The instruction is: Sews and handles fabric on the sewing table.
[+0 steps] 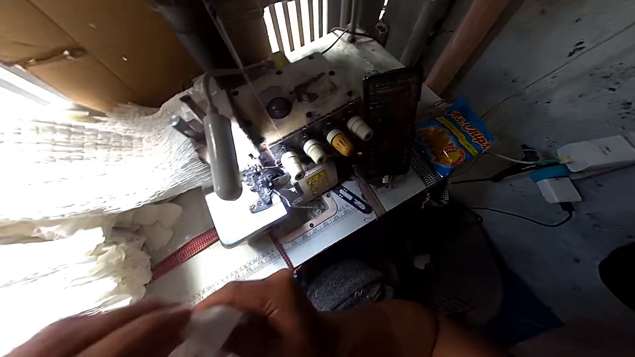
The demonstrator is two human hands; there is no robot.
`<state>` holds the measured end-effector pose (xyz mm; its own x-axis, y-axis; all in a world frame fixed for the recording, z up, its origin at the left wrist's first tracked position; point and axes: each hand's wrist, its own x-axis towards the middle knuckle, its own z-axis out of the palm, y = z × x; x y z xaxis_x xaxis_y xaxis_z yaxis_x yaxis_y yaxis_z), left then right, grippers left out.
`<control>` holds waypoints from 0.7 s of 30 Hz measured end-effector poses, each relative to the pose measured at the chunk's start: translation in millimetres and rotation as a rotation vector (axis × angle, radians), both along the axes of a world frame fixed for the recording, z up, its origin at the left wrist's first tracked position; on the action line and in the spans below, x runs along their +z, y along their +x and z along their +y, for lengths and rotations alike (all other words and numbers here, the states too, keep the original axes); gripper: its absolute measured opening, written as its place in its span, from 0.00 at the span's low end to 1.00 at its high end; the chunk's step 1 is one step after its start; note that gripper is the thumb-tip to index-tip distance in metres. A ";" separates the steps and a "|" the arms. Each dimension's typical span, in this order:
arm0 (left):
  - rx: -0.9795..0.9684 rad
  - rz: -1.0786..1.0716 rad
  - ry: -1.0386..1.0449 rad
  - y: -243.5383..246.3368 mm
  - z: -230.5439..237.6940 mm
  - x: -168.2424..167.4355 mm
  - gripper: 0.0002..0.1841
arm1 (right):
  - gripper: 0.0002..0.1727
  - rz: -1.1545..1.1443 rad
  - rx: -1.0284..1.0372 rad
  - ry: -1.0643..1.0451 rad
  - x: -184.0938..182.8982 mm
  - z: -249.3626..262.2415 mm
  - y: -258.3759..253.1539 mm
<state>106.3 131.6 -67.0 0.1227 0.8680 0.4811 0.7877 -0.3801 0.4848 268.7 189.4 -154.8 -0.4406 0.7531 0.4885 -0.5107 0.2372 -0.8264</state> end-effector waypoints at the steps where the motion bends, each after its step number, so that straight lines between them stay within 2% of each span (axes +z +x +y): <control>1: -0.094 -0.006 -0.027 -9.6 17.5 -6.2 0.06 | 0.11 -0.016 -0.056 -0.043 -3.4 0.8 2.9; 3: -0.190 0.008 -0.047 -25.1 63.4 -39.3 0.07 | 0.10 -0.075 -0.150 -0.219 -25.3 6.0 3.6; 5: -0.171 -0.025 -0.083 -20.3 98.7 -74.2 0.07 | 0.09 -0.162 -0.220 -0.417 -57.5 15.0 -0.7; 8: -0.083 -0.124 -0.144 -14.2 105.7 -106.5 0.08 | 0.14 -0.257 -0.303 -0.495 -91.5 22.4 -1.8; 11: 0.055 -0.180 -0.109 -2.1 96.1 -108.7 0.08 | 0.07 -0.215 -0.364 -0.479 -94.6 19.1 0.7; 12: 0.093 -0.171 -0.091 1.3 94.1 -107.8 0.07 | 0.10 -0.160 -0.359 -0.472 -92.3 19.2 1.0; 15: 0.165 0.031 -0.026 14.2 82.2 -103.3 0.05 | 0.29 -0.102 -0.313 -0.441 -81.7 17.7 7.6; 18: 0.238 0.295 0.025 32.6 60.6 -108.3 0.11 | 0.40 -0.239 -0.321 -0.236 -78.3 15.3 19.3; 21: 0.301 0.322 0.025 45.5 46.4 -125.0 0.17 | 0.32 -0.472 -0.304 -0.048 -75.2 19.7 27.3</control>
<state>151.8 178.0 -192.0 0.0132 0.8766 0.4810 0.9747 -0.1187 0.1896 296.0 209.1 -229.9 -0.3625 0.8970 0.2529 0.0024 0.2722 -0.9622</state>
